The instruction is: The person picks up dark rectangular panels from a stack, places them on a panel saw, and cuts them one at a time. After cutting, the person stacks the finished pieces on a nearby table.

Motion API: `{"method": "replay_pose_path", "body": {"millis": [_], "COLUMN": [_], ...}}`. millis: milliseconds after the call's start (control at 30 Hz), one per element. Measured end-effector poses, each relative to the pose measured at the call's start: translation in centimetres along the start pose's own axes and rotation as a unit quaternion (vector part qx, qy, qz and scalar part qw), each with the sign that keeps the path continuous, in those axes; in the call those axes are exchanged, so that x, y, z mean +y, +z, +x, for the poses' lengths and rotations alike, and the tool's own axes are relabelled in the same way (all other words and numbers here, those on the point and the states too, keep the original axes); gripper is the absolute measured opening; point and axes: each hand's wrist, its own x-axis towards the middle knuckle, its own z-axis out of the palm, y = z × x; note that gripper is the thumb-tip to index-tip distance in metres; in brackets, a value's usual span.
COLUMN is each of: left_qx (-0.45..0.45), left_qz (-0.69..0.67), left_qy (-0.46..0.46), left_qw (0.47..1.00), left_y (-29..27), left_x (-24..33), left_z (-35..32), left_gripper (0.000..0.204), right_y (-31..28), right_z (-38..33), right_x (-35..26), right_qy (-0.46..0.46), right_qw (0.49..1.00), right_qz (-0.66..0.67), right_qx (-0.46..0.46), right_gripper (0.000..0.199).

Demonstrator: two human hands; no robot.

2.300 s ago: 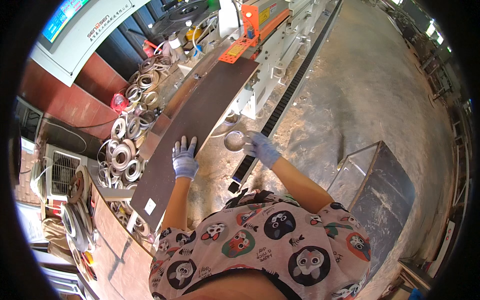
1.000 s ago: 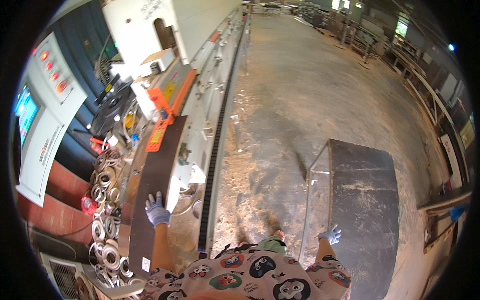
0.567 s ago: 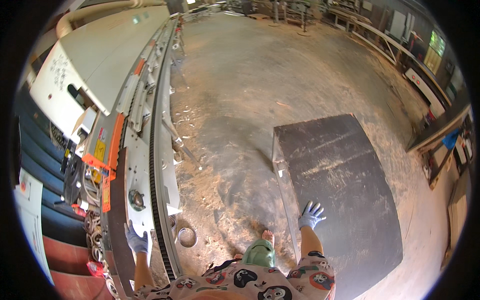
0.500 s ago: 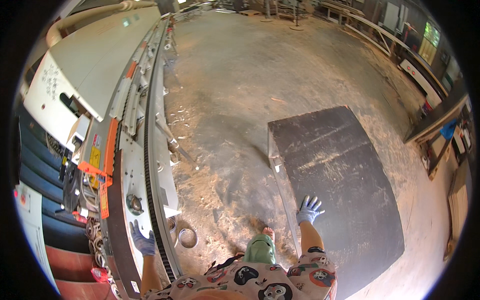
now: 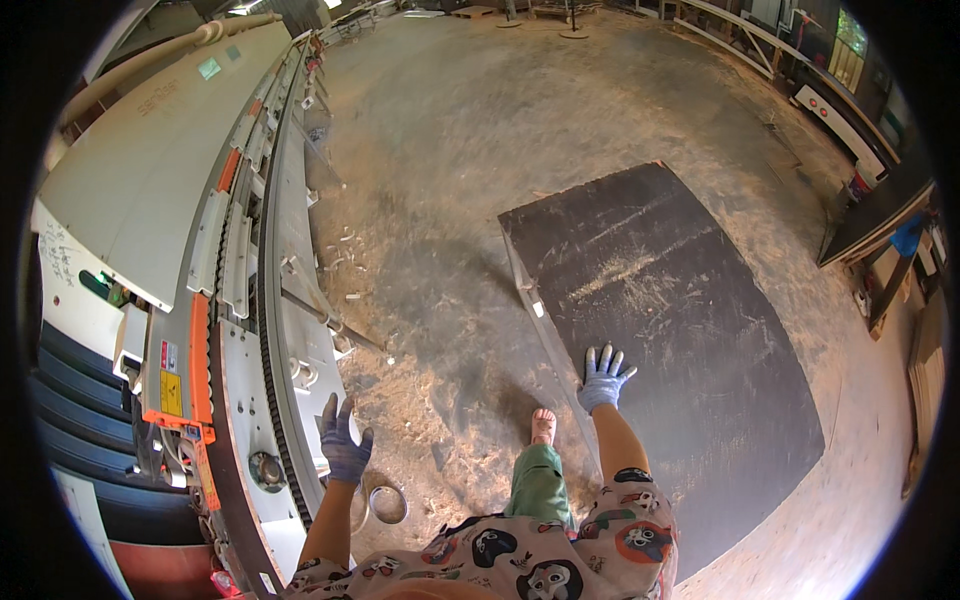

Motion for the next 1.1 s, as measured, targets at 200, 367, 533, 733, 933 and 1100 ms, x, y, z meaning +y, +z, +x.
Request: {"method": "replay_pose_path", "body": {"millis": [200,367,533,733,933,1100], "left_qx": [-0.038,-0.115,-0.175,-0.128,-0.189,-0.181], "left_qz": [0.016,0.073,0.093,0.009,-0.063,-0.069], "left_qy": [-0.064,-0.213,-0.273,-0.302,-0.158,0.024], "left_qw": [0.997,0.968,0.941,0.945,0.967,0.981], "left_y": [5.4,8.0,9.4,15.4,18.1,25.3], "left_x": [-2.8,-6.9,-11.1,-17.9,-22.8,-23.0], "left_z": [7.6,8.8,8.4,15.2,40.2,63.4], "left_gripper": [0.072,0.07,0.075,0.074,0.072,0.069], "right_y": [-2.4,-7.9,-10.9,-12.7,-22.3,-22.4], "right_z": [10.5,18.8,27.8,39.2,48.6,56.8], "right_x": [-2.3,-4.2,-4.8,-4.1,-11.7,-23.8], "right_qy": [-0.036,-0.056,-0.06,0.12,0.365,0.246], "right_qw": [0.999,0.996,0.993,0.989,0.91,0.935], "right_qz": [-0.014,-0.026,-0.079,-0.081,0.195,0.218], "right_qx": [0.009,-0.065,-0.063,-0.028,0.018,0.134], "right_gripper": [0.082,0.096,0.1,0.09,0.059,0.063]}}
